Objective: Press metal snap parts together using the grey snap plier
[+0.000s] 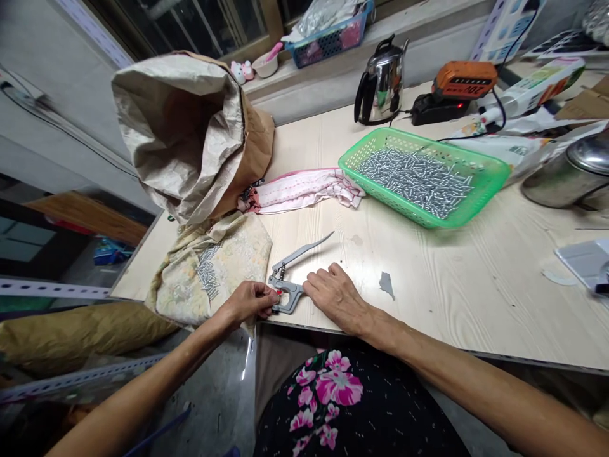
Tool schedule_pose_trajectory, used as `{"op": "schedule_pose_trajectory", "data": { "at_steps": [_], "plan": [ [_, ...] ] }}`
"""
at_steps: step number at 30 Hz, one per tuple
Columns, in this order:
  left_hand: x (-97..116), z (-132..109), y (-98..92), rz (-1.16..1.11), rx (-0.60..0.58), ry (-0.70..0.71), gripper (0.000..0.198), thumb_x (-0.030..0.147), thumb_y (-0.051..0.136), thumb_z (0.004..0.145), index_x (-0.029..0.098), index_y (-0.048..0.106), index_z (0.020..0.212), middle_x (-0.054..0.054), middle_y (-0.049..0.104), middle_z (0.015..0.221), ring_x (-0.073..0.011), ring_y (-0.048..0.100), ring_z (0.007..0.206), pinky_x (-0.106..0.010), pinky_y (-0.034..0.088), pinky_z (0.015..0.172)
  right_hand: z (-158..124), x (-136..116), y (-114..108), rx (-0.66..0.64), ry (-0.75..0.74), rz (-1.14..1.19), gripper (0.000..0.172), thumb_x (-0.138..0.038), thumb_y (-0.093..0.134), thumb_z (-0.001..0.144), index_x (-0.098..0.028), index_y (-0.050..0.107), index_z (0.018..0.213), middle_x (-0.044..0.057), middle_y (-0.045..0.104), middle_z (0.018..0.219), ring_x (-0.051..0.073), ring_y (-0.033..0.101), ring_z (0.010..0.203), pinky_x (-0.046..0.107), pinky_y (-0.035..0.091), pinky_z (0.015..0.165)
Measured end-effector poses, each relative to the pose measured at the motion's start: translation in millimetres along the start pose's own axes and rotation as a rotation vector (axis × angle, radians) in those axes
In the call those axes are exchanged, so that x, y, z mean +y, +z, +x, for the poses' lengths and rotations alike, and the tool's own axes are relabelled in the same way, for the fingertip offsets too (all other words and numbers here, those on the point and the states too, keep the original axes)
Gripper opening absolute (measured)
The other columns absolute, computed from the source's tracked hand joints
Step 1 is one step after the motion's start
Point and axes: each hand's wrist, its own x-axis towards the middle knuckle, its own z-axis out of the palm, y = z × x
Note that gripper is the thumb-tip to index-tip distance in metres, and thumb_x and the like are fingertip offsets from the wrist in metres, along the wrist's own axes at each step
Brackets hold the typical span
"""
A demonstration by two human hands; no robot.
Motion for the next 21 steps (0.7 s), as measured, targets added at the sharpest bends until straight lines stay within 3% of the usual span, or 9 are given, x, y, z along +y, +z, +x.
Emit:
{"op": "schedule_pose_trajectory", "data": {
  "at_steps": [6,9,12,15,17,21],
  "plan": [
    [4,-4,6.1,-0.032,0.006,-0.090,0.015,0.023,0.072,0.071,0.011,0.064,0.065,0.004,0.057,0.045,-0.0091,0.054,0.043,-0.020,0.046,0.049,-1,2,2,-0.177,0.057,0.055,0.021,-0.012,0.044,0.096,-0.018,0.056,0.079,0.002,0.057,0.076,0.018,0.045,0.074,0.035,0.027,0.072],
    [4,-5,7.6,-0.053,0.011,-0.117,0.016,0.020,0.072,0.072,0.012,0.062,0.062,0.004,0.056,0.043,-0.0081,0.052,0.041,-0.020,0.046,0.048,0,7,-7,-0.308,0.110,0.124,0.011,-0.028,0.054,0.094,-0.019,0.061,0.094,0.006,0.062,0.096,0.021,0.051,0.089,0.036,0.033,0.079],
    [6,-6,8.1,-0.050,0.023,-0.127,0.014,0.018,0.070,0.073,0.012,0.063,0.063,0.005,0.056,0.042,-0.0079,0.051,0.040,-0.019,0.046,0.047,2,20,-14,-0.361,0.167,0.185,0.057,-0.051,0.066,0.083,-0.017,0.052,0.128,0.017,0.046,0.139,0.032,0.043,0.122,0.045,0.034,0.096],
    [8,-7,8.6,-0.051,0.035,-0.136,0.015,0.017,0.072,0.072,0.012,0.063,0.062,0.004,0.056,0.042,-0.0082,0.052,0.040,-0.020,0.046,0.047,5,37,-15,-0.435,0.194,0.188,0.093,-0.064,0.069,0.072,-0.013,0.037,0.143,0.023,0.025,0.153,0.043,0.019,0.140,0.058,0.024,0.107],
    [9,-8,9.1,-0.059,0.041,-0.134,0.016,0.018,0.073,0.071,0.012,0.063,0.060,0.004,0.056,0.042,-0.0084,0.052,0.041,-0.020,0.046,0.047,8,47,-13,-0.511,0.169,0.195,0.101,-0.069,0.069,0.068,-0.013,0.035,0.144,0.024,0.024,0.153,0.044,0.014,0.141,0.062,0.020,0.109],
    [11,-11,10.5,-0.064,0.058,-0.124,0.017,0.017,0.071,0.072,0.012,0.062,0.059,0.004,0.055,0.042,-0.0081,0.050,0.041,-0.019,0.045,0.046,13,56,-11,-0.548,0.140,0.200,0.105,-0.073,0.069,0.064,-0.013,0.036,0.144,0.023,0.033,0.148,0.045,0.020,0.139,0.065,0.020,0.108]
  ]
}}
